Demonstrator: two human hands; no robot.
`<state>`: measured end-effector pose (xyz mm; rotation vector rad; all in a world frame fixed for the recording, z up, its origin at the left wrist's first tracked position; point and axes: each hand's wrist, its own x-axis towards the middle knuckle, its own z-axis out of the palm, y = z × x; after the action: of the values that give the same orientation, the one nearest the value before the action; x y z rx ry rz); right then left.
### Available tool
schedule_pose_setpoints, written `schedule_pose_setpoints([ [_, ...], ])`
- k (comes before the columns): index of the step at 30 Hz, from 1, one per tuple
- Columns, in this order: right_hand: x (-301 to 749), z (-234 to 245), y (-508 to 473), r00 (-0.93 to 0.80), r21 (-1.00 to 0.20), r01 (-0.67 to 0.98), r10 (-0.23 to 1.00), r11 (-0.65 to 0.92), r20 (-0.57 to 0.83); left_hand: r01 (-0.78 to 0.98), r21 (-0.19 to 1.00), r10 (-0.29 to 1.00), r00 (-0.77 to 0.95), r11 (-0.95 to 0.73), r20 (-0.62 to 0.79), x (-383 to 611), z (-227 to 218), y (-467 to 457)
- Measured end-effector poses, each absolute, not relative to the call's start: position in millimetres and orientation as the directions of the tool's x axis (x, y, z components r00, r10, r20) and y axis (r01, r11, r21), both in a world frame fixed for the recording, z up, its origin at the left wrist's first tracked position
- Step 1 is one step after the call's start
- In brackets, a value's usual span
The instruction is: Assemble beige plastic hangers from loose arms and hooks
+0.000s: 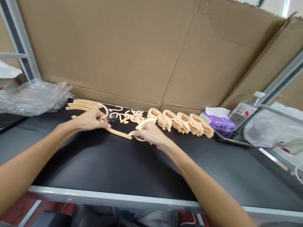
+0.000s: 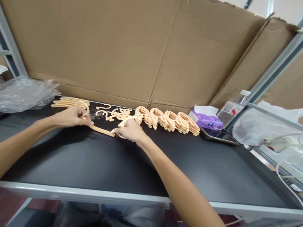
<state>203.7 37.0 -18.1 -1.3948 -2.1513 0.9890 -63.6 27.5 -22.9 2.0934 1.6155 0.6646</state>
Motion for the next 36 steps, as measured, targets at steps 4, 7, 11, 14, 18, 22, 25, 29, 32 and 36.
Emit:
schedule_pose_setpoints([
  [4,203.4,-17.3,37.9,-0.429,-0.731,0.634,0.901,0.253,-0.061,0.772,0.592,0.972,0.207,-0.231,0.110,-64.0,-23.5,28.2],
  [7,203.5,-16.7,39.1,-0.435,-0.729,0.635,0.898,0.256,-0.064,0.786,0.578,0.975,0.199,-0.219,0.100,-65.1,-23.3,29.3],
  [11,203.6,-14.3,39.8,-0.444,-0.704,0.653,0.894,0.279,-0.058,0.793,0.562,0.971,0.218,-0.236,0.100,-65.9,-22.2,29.8],
  [14,203.8,-12.0,39.3,-0.446,-0.708,0.656,0.891,0.262,-0.083,0.789,0.560,0.966,0.234,-0.254,0.108,-66.3,-21.8,29.8],
  [18,203.8,-9.5,37.8,-0.453,-0.714,0.651,0.887,0.257,-0.094,0.788,0.552,0.961,0.244,-0.273,0.127,-67.4,-23.4,30.7],
  [22,203.6,-7.3,36.4,-0.466,-0.695,0.663,0.880,0.279,-0.091,0.780,0.551,0.954,0.249,-0.299,0.165,-67.7,-24.2,31.2],
  [25,203.7,-7.0,36.1,-0.501,-0.664,0.667,0.863,0.338,-0.063,0.781,0.548,0.954,0.252,-0.300,0.164,-65.6,-21.9,29.9],
  [29,204.0,-9.6,36.5,-0.531,-0.614,0.670,0.848,0.418,-0.002,0.792,0.513,0.944,0.280,-0.330,0.176,-62.5,-17.7,28.1],
  [32,204.4,-12.1,37.1,-0.539,-0.600,0.659,0.841,0.453,0.043,0.803,0.480,0.936,0.303,-0.352,0.179,-63.2,-17.4,29.4],
  [36,205.5,-14.1,38.7,-0.564,-0.594,0.636,0.822,0.493,0.078,0.819,0.446,0.932,0.310,-0.362,0.186,-66.7,-19.5,32.6],
])
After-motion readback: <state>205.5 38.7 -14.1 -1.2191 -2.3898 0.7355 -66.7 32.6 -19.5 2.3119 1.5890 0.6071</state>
